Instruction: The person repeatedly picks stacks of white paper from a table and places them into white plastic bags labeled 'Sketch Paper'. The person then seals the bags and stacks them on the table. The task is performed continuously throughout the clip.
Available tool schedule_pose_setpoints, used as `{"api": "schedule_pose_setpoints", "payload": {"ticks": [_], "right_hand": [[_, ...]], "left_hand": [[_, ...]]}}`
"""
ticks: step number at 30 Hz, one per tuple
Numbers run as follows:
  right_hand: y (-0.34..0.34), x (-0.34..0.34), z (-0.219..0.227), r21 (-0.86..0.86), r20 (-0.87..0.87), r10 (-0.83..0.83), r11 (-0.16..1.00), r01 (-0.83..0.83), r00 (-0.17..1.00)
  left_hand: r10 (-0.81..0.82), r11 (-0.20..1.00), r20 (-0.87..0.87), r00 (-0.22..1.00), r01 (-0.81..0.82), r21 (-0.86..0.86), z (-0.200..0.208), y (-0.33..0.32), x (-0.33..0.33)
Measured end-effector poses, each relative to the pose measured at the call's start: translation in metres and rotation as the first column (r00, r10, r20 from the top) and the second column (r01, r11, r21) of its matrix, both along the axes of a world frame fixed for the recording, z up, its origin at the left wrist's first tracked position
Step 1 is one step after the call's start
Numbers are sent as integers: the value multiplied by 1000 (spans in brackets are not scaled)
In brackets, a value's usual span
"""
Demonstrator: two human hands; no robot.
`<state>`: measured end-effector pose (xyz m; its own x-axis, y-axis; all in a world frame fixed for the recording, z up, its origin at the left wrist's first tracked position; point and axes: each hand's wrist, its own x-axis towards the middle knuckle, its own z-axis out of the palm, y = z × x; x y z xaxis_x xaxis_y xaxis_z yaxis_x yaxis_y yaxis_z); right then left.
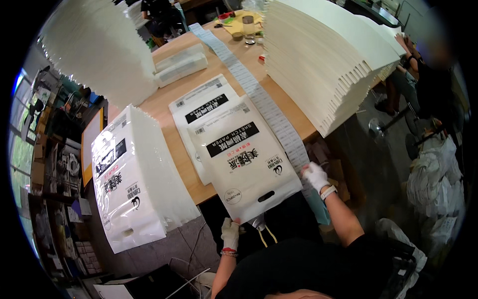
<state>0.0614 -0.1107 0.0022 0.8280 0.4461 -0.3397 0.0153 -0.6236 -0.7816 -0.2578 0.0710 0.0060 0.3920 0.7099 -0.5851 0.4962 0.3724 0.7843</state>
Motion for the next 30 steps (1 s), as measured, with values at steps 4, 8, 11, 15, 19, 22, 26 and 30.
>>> {"api": "schedule_pose_setpoints", "payload": {"ticks": [4, 8, 11, 15, 19, 22, 26, 30], "right_hand": [[-43, 23, -27, -153, 142, 101, 985, -79, 985], [-73, 26, -32, -442, -213, 372, 788, -429, 904], [-81, 17, 5, -360, -227, 196, 893, -269, 954], [-95, 4, 32, 54, -32, 39, 998, -37, 999], [-88, -8, 81, 104, 32, 197, 974, -199, 980], [-84, -15, 94, -123, 521, 386, 917, -380, 762], [-77, -13, 97, -66, 501, 381, 912, -404, 777], [-72, -16, 96, -55, 529, 345, 926, -375, 775]], "left_hand": [[-82, 882, -375, 923, 242, 404, 23, -3, -2], [-304, 567, -212, 929, 356, 743, 44, -8, 34], [-590, 761, 152, 793, 482, 435, 41, -29, 86], [-459, 723, 354, 815, 574, -383, 45, -81, 170], [-343, 554, 522, 781, 617, -560, 34, -101, 209], [-239, 612, 584, 776, 587, -530, 50, -106, 214], [-345, 645, 552, 760, 618, -448, 43, -97, 214], [-300, 642, 595, 746, 619, -452, 34, -93, 216]]}}
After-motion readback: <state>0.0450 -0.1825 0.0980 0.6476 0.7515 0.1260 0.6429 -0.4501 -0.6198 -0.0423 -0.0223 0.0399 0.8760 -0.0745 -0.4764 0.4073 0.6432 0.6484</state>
